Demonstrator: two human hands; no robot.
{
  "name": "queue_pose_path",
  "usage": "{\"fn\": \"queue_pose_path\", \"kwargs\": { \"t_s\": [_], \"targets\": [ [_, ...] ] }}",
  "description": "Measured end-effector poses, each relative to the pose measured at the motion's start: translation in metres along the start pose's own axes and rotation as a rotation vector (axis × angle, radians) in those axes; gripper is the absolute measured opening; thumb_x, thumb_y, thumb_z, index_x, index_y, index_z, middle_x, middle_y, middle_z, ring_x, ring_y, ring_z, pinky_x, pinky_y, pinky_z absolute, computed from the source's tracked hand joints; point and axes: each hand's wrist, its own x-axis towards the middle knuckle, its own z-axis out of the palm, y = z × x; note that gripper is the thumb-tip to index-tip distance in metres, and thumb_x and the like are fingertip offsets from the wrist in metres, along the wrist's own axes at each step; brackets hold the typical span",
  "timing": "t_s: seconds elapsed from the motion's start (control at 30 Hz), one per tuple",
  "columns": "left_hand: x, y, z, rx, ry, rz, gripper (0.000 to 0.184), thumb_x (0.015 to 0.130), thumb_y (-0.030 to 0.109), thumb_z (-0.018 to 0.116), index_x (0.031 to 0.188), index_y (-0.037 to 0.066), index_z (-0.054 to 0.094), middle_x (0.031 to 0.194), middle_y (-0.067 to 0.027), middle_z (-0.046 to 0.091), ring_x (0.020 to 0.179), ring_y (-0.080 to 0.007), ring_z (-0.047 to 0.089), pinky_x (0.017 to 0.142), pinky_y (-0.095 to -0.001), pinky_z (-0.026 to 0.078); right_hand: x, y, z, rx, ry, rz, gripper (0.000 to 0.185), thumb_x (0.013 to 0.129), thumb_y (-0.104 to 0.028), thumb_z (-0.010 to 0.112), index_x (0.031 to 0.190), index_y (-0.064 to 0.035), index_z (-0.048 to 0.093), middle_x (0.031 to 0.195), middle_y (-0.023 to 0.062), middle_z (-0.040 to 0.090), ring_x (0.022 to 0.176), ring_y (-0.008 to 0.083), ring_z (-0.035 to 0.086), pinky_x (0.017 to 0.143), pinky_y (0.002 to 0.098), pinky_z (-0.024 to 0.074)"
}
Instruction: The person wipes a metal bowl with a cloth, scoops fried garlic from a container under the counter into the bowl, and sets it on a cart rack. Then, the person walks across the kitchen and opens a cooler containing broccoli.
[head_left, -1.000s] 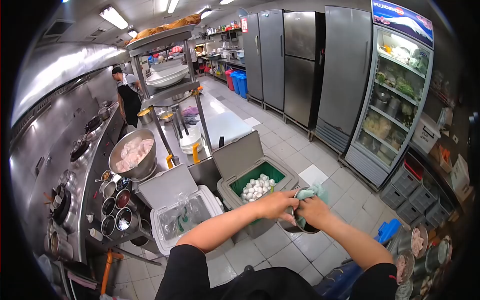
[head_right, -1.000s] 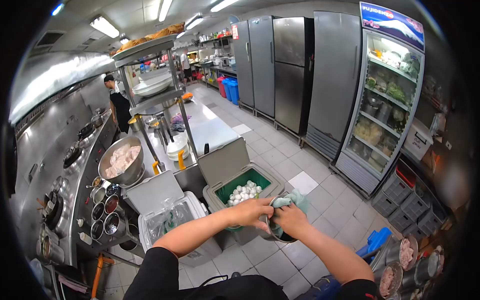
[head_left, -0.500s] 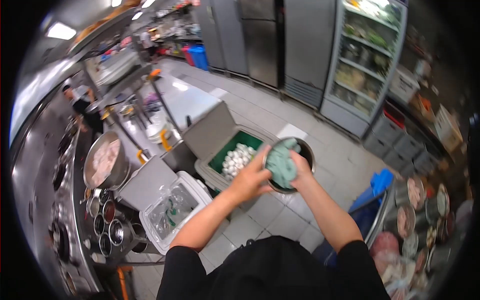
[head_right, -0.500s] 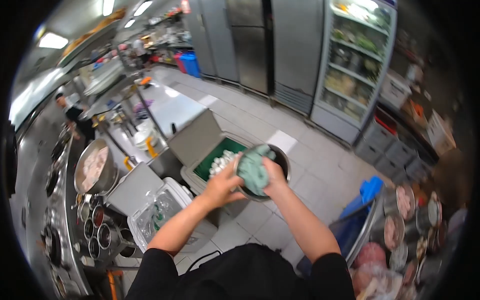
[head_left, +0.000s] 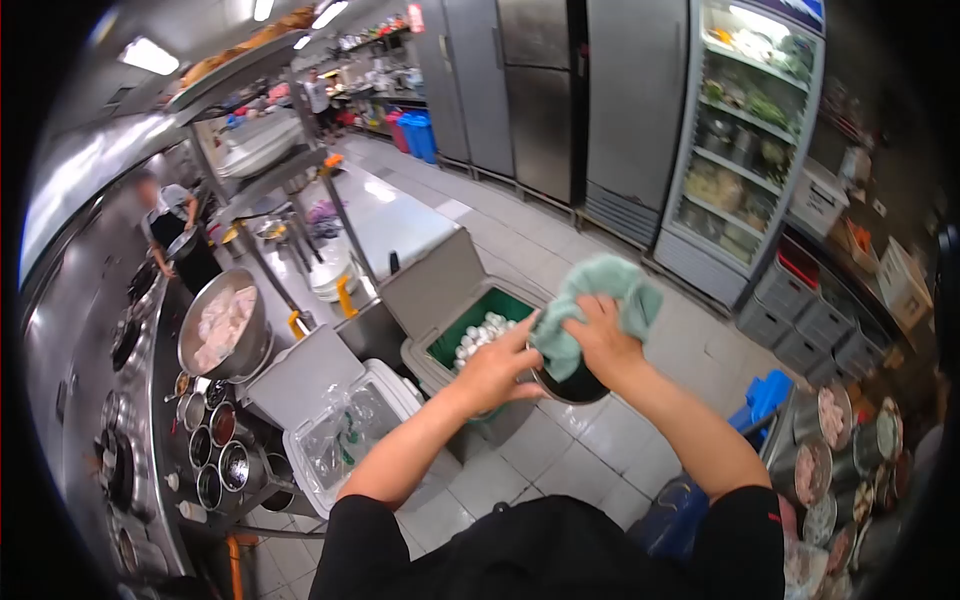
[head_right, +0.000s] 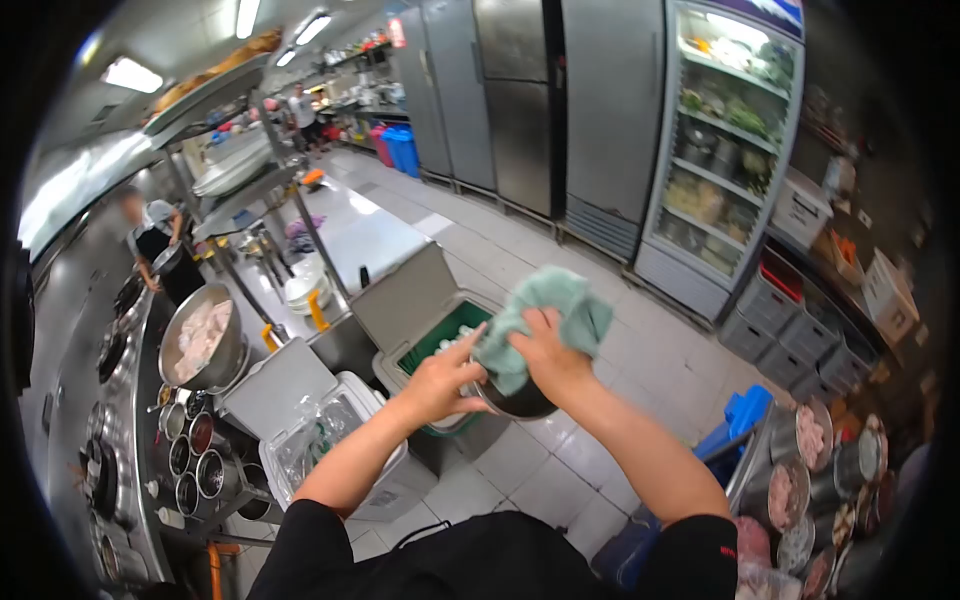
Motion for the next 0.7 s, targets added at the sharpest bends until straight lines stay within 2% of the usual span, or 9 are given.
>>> {"fn": "queue_pose_path", "kwargs": {
  "t_s": [0.13,0.2,0.23,0.3,0.43,0.53,0.57,0.63,0.7],
  "targets": [
    [-0.009,-0.001,-0.009,0.134,0.022,0.059,0.04,0.062,0.024,0.086,0.087,0.012,0.058,0.149,-0.0258,0.036,0.126,-0.0385,0.051,0.089,-0.0398,0.053,-0.008,-0.005,-0.011,0.018,-0.343,0.162,0.039,0.069,-0.008,0.07,0.107,-0.0159,0.064,0.114,0.013,0.053,0.103,0.0349,0.052,0.081,0.047,0.0486],
    [-0.013,0.0,-0.01,0.155,-0.005,-0.12,0.039,0.063,0.024,0.086,0.088,0.012,0.059,0.149,-0.0249,0.036,0.128,-0.038,0.05,0.09,-0.0397,0.053,0.01,-0.001,-0.046,0.008,-0.497,0.364,0.046,0.065,-0.013,0.076,0.109,-0.0144,0.063,0.114,0.014,0.054,0.105,0.0344,0.052,0.083,0.0465,0.0471],
    [-0.011,0.0,-0.011,0.159,-0.006,-0.122,0.039,0.063,0.024,0.086,0.088,0.012,0.059,0.149,-0.0249,0.036,0.128,-0.038,0.05,0.09,-0.0397,0.053,0.016,0.003,-0.049,0.012,-0.495,0.362,0.046,0.065,-0.013,0.076,0.109,-0.0144,0.063,0.114,0.014,0.054,0.105,0.0344,0.052,0.083,0.0465,0.0471],
    [-0.009,0.003,-0.012,0.132,-0.064,-0.008,0.041,0.066,0.024,0.084,0.091,0.01,0.055,0.148,-0.0266,0.036,0.124,-0.0416,0.051,0.091,-0.0416,0.052,0.025,0.006,-0.053,-0.008,0.007,0.179,0.054,0.065,-0.022,0.078,0.115,-0.0118,0.061,0.116,0.0154,0.054,0.107,0.0353,0.053,0.081,0.0464,0.0481],
    [0.007,0.032,-0.012,0.112,-0.071,0.02,0.04,0.065,0.023,0.083,0.09,0.01,0.055,0.148,-0.0273,0.035,0.127,-0.0423,0.05,0.094,-0.0411,0.052,0.029,0.006,-0.008,-0.049,-0.039,0.1,0.058,0.069,-0.029,0.078,0.12,-0.0087,0.059,0.114,0.017,0.055,0.1,0.0362,0.057,0.075,0.0476,0.0495],
    [0.018,0.019,-0.019,0.273,0.224,0.033,0.042,0.055,0.016,0.087,0.084,0.01,0.057,0.147,-0.0268,0.038,0.128,-0.0414,0.05,0.098,-0.04,0.05,0.016,0.04,0.03,0.398,0.131,0.836,0.058,0.074,-0.033,0.076,0.121,-0.0042,0.058,0.11,0.0202,0.062,0.099,0.0339,0.063,0.085,0.0427,0.0495],
    [0.024,0.018,-0.02,0.316,0.296,0.007,0.043,0.054,0.015,0.088,0.082,0.01,0.056,0.147,-0.0267,0.039,0.128,-0.0412,0.049,0.097,-0.0398,0.05,0.001,0.038,0.047,0.378,0.121,0.869,0.058,0.074,-0.033,0.076,0.121,-0.0042,0.058,0.11,0.0202,0.062,0.099,0.0339,0.063,0.085,0.0427,0.0495],
    [0.031,0.01,-0.019,0.377,0.319,-0.005,0.043,0.053,0.015,0.088,0.08,0.009,0.056,0.147,-0.0259,0.04,0.128,-0.0409,0.05,0.095,-0.0395,0.052,-0.016,0.03,0.066,0.985,-0.15,1.16,0.055,0.075,-0.038,0.076,0.115,-0.0014,0.063,0.109,0.0195,0.067,0.101,0.0295,0.066,0.087,0.0376,0.0505],
    [0.025,-0.011,-0.012,0.367,0.329,-0.057,0.043,0.053,0.016,0.088,0.08,0.009,0.056,0.146,-0.0249,0.041,0.129,-0.0401,0.049,0.093,-0.0397,0.053,-0.042,0.011,0.06,0.953,-0.027,1.006,0.048,0.078,-0.035,0.075,0.111,-0.0009,0.065,0.106,0.0172,0.069,0.097,0.0269,0.067,0.085,0.0368,0.051]
  ]
}}
